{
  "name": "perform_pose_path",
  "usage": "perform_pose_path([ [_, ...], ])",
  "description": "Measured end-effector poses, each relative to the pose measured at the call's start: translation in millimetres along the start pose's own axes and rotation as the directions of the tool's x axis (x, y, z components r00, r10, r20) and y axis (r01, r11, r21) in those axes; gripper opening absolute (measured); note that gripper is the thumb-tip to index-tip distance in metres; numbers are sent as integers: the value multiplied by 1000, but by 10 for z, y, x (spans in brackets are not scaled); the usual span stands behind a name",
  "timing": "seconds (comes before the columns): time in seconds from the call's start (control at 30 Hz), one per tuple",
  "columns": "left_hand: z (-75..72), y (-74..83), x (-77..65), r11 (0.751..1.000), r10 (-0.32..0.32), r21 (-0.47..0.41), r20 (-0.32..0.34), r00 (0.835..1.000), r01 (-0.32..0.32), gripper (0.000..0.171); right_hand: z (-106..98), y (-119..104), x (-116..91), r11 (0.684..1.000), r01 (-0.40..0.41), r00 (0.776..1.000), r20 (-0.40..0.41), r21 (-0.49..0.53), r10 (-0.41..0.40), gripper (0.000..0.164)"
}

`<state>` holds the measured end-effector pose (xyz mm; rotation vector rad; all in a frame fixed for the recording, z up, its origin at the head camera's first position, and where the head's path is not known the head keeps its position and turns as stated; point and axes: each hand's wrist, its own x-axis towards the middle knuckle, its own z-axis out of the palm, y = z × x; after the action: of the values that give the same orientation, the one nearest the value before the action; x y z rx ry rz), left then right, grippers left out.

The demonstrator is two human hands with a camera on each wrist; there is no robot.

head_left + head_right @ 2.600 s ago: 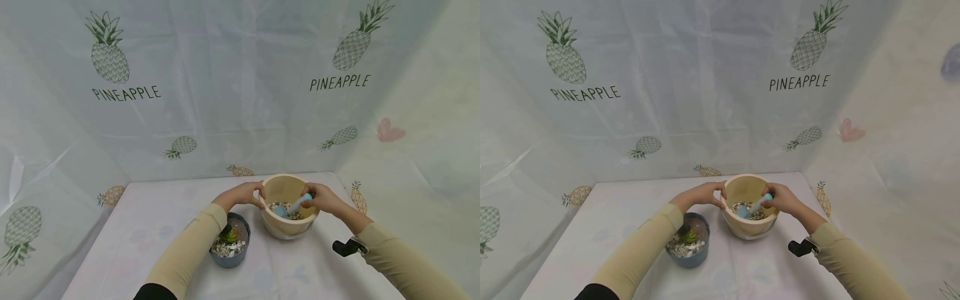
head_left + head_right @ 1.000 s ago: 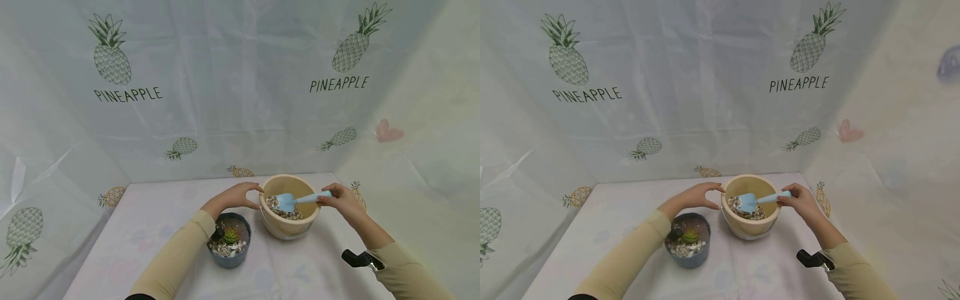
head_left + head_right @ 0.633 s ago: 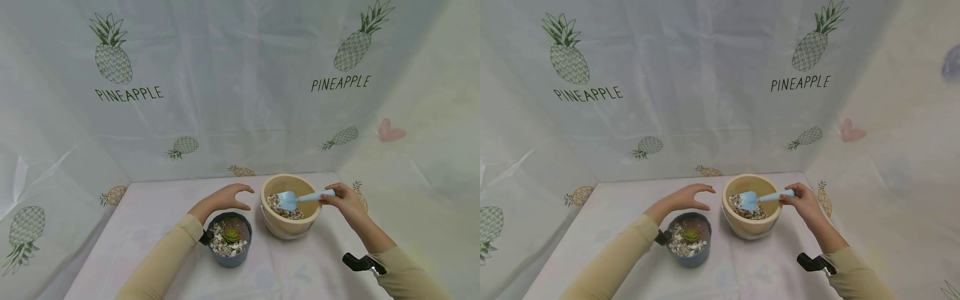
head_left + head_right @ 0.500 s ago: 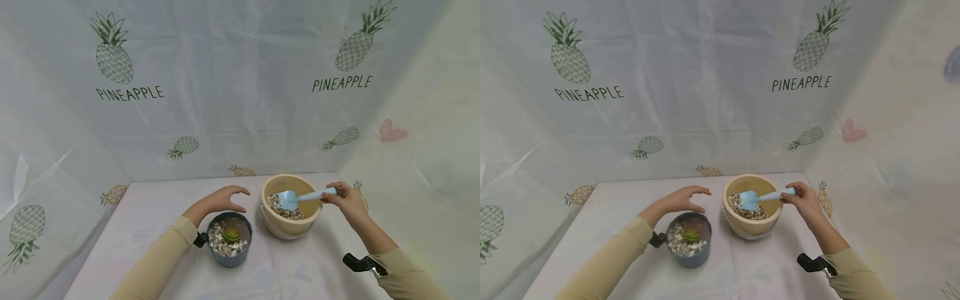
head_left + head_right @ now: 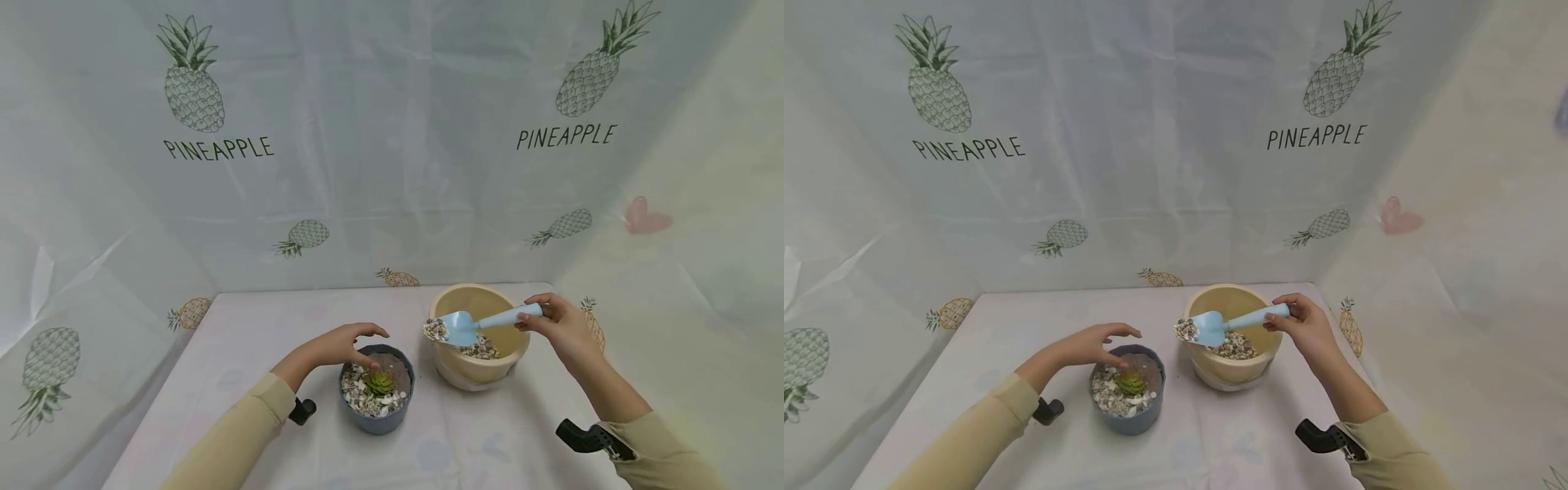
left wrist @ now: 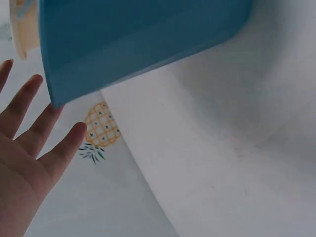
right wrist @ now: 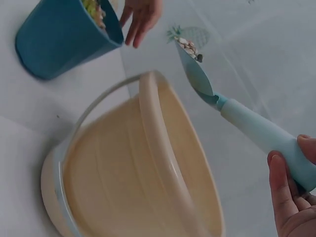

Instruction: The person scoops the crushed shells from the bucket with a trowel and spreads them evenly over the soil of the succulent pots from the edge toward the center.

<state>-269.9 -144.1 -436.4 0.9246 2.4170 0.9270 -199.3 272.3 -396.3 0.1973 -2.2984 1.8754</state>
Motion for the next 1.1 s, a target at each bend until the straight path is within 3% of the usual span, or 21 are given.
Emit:
perform_pose_path([
  [0.3, -39, -189, -243, 993, 53, -110, 133, 990, -38, 90, 285, 20, -12, 999, -28, 998, 62, 47, 25, 40],
  [0.43, -30, -263, -290, 988, 41, -155, 215, 976, -8, 103, 399, 43, -20, 997, -32, 997, 79, 75, 26, 37],
  [0.57, 0, -327, -298, 990, 7, -139, 268, 964, 32, 111, 516, 48, -19, 995, -34, 995, 98, 90, 26, 34],
  [0.77, 41, -398, -252, 991, 5, -129, 282, 959, 33, 114, 645, 43, -17, 990, -60, 993, 113, 125, 46, 40],
  [1.1, 84, -443, -240, 988, 8, -153, 241, 970, 30, 112, 744, 76, 1, 988, -60, 990, 137, 140, 41, 39],
])
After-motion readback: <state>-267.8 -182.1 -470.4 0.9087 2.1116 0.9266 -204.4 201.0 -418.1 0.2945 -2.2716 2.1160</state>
